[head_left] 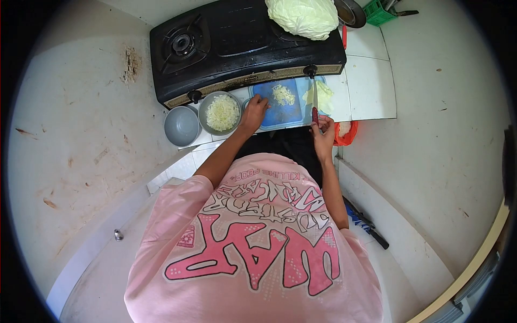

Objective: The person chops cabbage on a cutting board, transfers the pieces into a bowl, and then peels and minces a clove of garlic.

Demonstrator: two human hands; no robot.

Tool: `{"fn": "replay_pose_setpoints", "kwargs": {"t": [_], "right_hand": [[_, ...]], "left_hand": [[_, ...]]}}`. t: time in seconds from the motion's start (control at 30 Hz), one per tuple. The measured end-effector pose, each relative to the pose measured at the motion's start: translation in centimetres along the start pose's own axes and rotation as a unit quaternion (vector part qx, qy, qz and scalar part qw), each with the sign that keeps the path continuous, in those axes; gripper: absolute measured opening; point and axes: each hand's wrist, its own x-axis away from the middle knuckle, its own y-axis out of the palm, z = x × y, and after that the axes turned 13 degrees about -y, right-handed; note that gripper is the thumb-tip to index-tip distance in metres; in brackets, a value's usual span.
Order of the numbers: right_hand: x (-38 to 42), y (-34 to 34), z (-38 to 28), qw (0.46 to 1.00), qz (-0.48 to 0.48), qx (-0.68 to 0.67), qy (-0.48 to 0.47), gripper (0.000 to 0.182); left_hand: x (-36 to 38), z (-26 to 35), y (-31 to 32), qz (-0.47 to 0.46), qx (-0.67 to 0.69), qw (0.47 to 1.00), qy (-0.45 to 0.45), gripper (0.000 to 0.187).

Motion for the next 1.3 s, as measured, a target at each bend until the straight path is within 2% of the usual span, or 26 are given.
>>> {"fn": "replay_pose_setpoints", "kwargs": {"t": [0.1,0.2,0.33,0.43,0.53,0.57,0.67,0.8,0.93,1.23,1.3], "right_hand": [[0.2,-0.2,0.0,1.0,-0.005,0.001,0.003,0.033],[0.6,-0.3,0.4,1.0,-0.006,-0.016,0.014,0.035],[1.2,-0.8,0.6,0.993,-0.049,-0.082,0.065,0.036],[1.5,-1.0,0.5,0.981,-0.143,-0.075,0.106,0.033],[1.6,-0.8,1.6,0.96,-0.258,0.083,0.07,0.031],[1.8,-0.3,2.2,0.951,-0.275,0.141,-0.001,0.032],[1.7,1.8,1.4,0.922,-0.313,0.217,-0.068,0.032],[1.9,3.6,0.8,0.886,-0.348,0.304,-0.045,0.034],[2.2,3.9,1.3,0.861,-0.355,0.354,-0.084,0.033],[2.5,4.1,2.5,0.854,-0.347,0.374,-0.102,0.033],[2.4,4.1,2.7,0.836,-0.361,0.4,-0.107,0.033]], "left_hand": [[0.5,-0.3,0.4,0.077,0.022,0.995,0.066,0.009],[1.1,-0.4,0.1,0.081,0.04,0.994,0.059,0.01],[0.8,-0.2,0.4,0.039,0.085,0.995,-0.042,0.012],[0.7,-0.1,0.5,0.029,0.117,0.99,-0.076,0.013],[0.6,-0.1,0.5,0.032,0.12,0.99,-0.071,0.014],[0.5,-0.1,0.6,0.031,0.125,0.989,-0.073,0.014],[0.6,0.2,0.3,0.038,0.135,0.987,-0.08,0.013],[0.7,0.4,0.4,0.058,0.149,0.984,-0.075,0.013],[0.8,0.5,0.5,0.064,0.14,0.985,-0.071,0.012],[0.8,0.4,0.5,0.066,0.132,0.987,-0.057,0.01],[0.8,0.4,0.5,0.069,0.138,0.987,-0.051,0.01]]}}
